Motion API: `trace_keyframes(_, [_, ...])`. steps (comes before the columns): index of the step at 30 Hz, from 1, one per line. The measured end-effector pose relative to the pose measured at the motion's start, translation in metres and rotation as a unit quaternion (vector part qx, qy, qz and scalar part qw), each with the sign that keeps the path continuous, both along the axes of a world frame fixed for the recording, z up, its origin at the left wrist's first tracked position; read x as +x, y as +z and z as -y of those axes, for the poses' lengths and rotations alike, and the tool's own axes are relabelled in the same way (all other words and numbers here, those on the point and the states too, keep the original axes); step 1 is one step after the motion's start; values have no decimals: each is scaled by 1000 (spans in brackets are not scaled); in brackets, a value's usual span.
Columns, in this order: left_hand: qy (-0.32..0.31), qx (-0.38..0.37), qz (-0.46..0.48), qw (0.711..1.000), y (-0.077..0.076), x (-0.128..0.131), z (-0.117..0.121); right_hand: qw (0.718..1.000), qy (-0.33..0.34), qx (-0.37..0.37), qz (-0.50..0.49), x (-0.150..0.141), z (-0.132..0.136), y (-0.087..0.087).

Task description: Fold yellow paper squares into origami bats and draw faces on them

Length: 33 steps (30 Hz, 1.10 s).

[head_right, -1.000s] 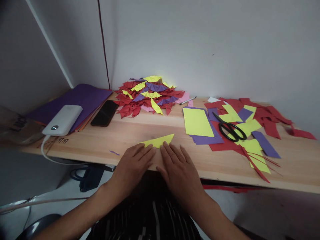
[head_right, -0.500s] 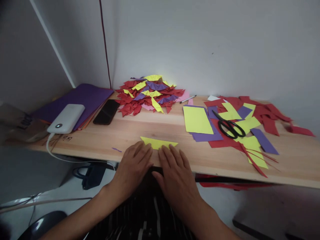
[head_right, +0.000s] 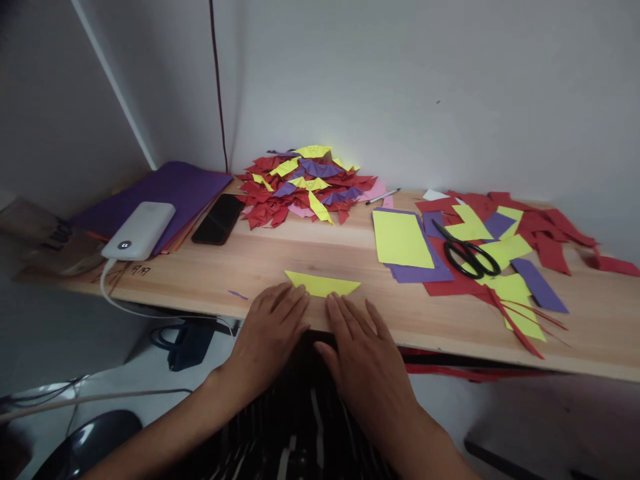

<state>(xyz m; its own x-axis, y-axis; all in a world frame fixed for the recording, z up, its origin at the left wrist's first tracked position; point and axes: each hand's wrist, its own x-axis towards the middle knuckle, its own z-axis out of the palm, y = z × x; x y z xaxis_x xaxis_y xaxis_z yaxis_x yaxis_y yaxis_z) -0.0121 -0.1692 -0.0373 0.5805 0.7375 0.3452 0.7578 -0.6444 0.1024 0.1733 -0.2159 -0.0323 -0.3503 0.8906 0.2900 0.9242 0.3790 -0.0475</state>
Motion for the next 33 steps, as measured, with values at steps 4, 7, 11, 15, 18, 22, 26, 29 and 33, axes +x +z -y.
trace_keyframes(4, [5, 0, 2, 1000, 1, 1, 1, 1000, -16, 5, 15, 15, 3, 5])
trace_keyframes(7, [12, 2, 1, 1000, 3, 3, 2, 1000, -28, 8, 4, 9, 1, 14])
trace_keyframes(11, [14, 13, -21, 1000, 0, 3, 3, 1000, 13, -14, -22, -19, -4, 19])
trace_keyframes(15, [19, 16, -44, 999, -5, -1, 3, 998, 13, -49, -22, -34, -7, 13])
trace_keyframes(18, [20, 6, -39, 999, -7, -3, 4, 998, 0, -53, -16, -26, -5, 7])
trace_keyframes(22, [13, -15, -23, 1000, -5, -6, 5, 999, -10, -44, 1, -11, -2, 5])
trace_keyframes(26, [-21, -34, -10, 999, -2, -30, -4, 999, -9, -42, 10, -7, -1, 6])
trace_keyframes(29, [34, -21, 8, 999, 5, -56, -21, 999, -11, -34, 3, -10, -1, 6])
trace_keyframes(33, [76, 16, 14, 997, 16, -61, -29, 1000, -15, -23, -9, -12, 0, 6])
